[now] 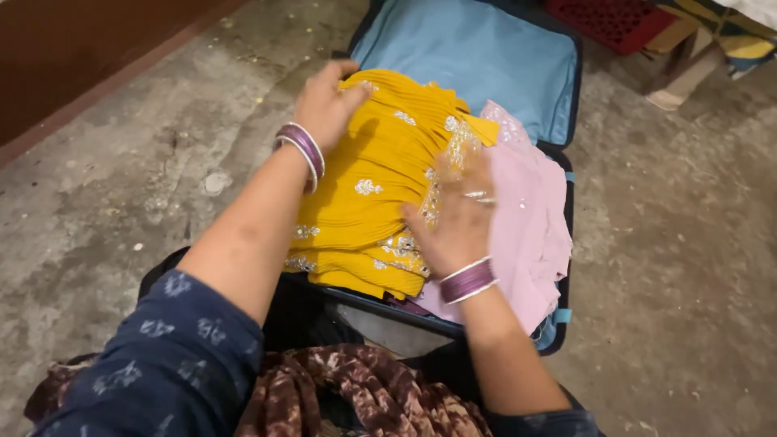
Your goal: Packing several pieces of folded clothing into a suitcase.
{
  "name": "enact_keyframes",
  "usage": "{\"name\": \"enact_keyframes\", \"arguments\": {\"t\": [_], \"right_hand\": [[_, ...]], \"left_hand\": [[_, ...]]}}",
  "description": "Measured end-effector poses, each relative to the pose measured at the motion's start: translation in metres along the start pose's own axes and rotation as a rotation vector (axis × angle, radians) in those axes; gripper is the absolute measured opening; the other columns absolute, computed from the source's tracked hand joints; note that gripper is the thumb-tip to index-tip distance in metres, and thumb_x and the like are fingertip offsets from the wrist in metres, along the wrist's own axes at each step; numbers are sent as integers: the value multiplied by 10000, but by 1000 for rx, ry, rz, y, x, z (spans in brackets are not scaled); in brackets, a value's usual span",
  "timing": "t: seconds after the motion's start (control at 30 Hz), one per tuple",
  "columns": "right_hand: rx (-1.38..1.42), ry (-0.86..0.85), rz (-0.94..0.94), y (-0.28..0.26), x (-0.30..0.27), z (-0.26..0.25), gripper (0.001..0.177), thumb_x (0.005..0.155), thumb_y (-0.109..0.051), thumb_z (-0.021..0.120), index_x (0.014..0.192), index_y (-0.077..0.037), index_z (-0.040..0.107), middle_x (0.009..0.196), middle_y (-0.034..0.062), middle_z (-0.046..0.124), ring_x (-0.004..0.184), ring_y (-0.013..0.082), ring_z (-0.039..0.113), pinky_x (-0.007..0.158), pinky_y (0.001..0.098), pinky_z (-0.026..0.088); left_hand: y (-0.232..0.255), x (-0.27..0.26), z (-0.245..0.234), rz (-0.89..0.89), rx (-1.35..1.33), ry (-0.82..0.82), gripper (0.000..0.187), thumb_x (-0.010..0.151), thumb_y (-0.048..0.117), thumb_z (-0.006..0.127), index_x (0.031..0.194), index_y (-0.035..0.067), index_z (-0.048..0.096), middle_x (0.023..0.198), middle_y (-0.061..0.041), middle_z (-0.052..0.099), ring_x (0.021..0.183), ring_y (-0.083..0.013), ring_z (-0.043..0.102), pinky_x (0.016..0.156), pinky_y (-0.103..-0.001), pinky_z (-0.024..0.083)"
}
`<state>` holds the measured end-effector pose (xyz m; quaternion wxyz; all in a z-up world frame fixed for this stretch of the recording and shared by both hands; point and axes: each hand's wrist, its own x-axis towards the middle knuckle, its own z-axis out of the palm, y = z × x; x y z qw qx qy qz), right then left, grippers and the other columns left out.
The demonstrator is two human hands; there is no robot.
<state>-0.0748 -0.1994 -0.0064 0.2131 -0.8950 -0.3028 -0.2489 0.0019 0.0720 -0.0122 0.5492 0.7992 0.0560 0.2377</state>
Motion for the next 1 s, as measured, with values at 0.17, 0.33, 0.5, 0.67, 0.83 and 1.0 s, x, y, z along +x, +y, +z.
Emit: {"name": "enact_keyframes", "arguments": {"t": [0.17, 0.33, 0.5, 0.67, 0.83, 1.0], "right_hand": [[-6, -194, -98, -9, -9, 19, 790, 883, -493, 715, 1544, -169, 430, 1659, 241, 230, 1532, 456, 204, 1214, 588, 195], [32, -249, -107, 1, -7, 31, 782, 892, -497, 708, 1553, -190, 425, 1675, 233, 206, 1543, 454, 183, 1213, 597, 185], [57, -257, -91, 3, -7, 34, 771, 911, -487, 694, 1568, -193, 419, 1683, 229, 177, 1550, 456, 163, 1211, 604, 180], [55, -251, -101, 4, -9, 29, 769, 913, -493, 688, 1566, -184, 425, 1685, 228, 183, 1553, 454, 163, 1219, 593, 177], [59, -256, -113, 8, -3, 21, 771, 909, -504, 691, 1558, -172, 442, 1670, 235, 204, 1536, 459, 184, 1211, 579, 195], [119, -222, -97, 51, 1, 6, 697, 906, -462, 732, 1489, -150, 513, 1601, 254, 399, 1475, 436, 382, 1213, 495, 331]], "left_hand": [[-35, -38, 21, 52, 587, -71, 626, 954, 479, 565, 1438, 84, 520, 1541, -170, 451, 1432, -370, 368, 1157, -532, 226], [-33, -35, 23, -14, 606, -110, 640, 977, 514, 487, 1475, 111, 492, 1626, -140, 364, 1507, -338, 297, 1205, -533, 163], [-31, -35, 23, -28, 609, -105, 643, 975, 526, 472, 1478, 127, 494, 1625, -127, 370, 1507, -315, 310, 1216, -507, 164], [-23, -40, 23, -50, 629, -112, 655, 977, 532, 455, 1494, 129, 468, 1641, -118, 331, 1518, -308, 274, 1216, -522, 144], [2, -39, 22, -136, 670, -140, 683, 964, 532, 447, 1514, 127, 412, 1646, -110, 275, 1517, -320, 220, 1197, -591, 92], [42, -37, 40, -84, 781, -186, 685, 946, 479, 507, 1507, 93, 429, 1659, -183, 247, 1541, -377, 196, 1211, -638, 72]]}}
